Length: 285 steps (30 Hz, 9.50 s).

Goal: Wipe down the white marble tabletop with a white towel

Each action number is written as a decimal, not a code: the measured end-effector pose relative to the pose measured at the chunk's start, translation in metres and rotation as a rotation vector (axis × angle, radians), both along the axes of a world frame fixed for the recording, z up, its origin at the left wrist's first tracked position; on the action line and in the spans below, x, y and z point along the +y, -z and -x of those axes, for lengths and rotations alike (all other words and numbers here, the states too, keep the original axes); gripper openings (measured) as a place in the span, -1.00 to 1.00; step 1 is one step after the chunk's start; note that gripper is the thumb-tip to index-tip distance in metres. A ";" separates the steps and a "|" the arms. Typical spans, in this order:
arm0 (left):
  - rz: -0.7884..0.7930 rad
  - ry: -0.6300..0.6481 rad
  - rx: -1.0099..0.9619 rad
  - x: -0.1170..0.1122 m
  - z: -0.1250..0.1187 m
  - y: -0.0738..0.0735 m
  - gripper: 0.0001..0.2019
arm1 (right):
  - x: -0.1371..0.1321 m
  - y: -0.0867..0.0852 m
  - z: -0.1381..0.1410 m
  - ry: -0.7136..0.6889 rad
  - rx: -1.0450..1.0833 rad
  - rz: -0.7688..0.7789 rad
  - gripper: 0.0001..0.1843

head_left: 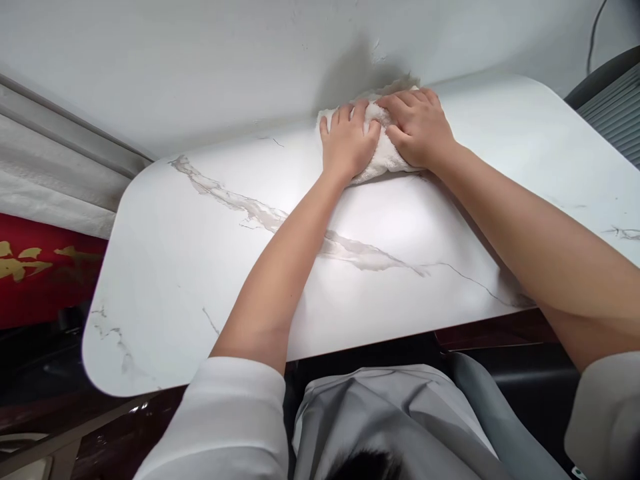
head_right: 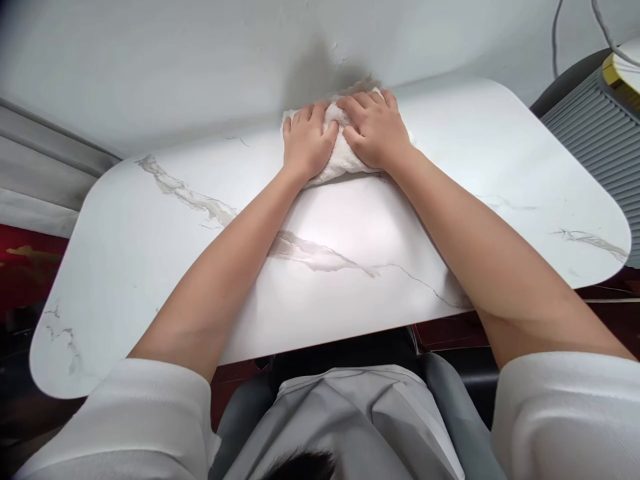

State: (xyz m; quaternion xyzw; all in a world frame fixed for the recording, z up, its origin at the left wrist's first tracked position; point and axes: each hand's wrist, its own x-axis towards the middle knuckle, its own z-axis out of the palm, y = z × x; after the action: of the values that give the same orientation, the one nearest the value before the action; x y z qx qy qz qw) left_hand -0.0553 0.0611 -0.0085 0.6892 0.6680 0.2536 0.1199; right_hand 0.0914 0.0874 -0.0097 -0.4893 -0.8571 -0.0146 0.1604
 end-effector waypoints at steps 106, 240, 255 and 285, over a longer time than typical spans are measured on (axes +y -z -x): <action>0.035 0.192 0.136 -0.005 -0.142 -0.008 -0.52 | -0.013 -0.011 -0.158 0.078 -0.088 0.023 -0.47; 0.008 0.232 0.105 -0.090 -0.079 -0.013 -0.53 | -0.101 -0.020 -0.074 0.205 0.029 0.073 -0.52; 0.062 0.093 -0.013 0.035 -0.050 -0.007 -0.62 | 0.017 -0.020 -0.027 0.265 -0.107 0.002 -0.61; 0.007 0.060 0.153 -0.068 -0.039 -0.011 -0.52 | -0.071 -0.009 -0.026 0.091 0.026 -0.036 -0.51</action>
State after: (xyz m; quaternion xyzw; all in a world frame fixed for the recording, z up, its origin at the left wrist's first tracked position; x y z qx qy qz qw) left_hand -0.0161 -0.0064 0.0023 0.7259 0.6552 0.1941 0.0786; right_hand 0.1170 0.0163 -0.0010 -0.5252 -0.8312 -0.0311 0.1797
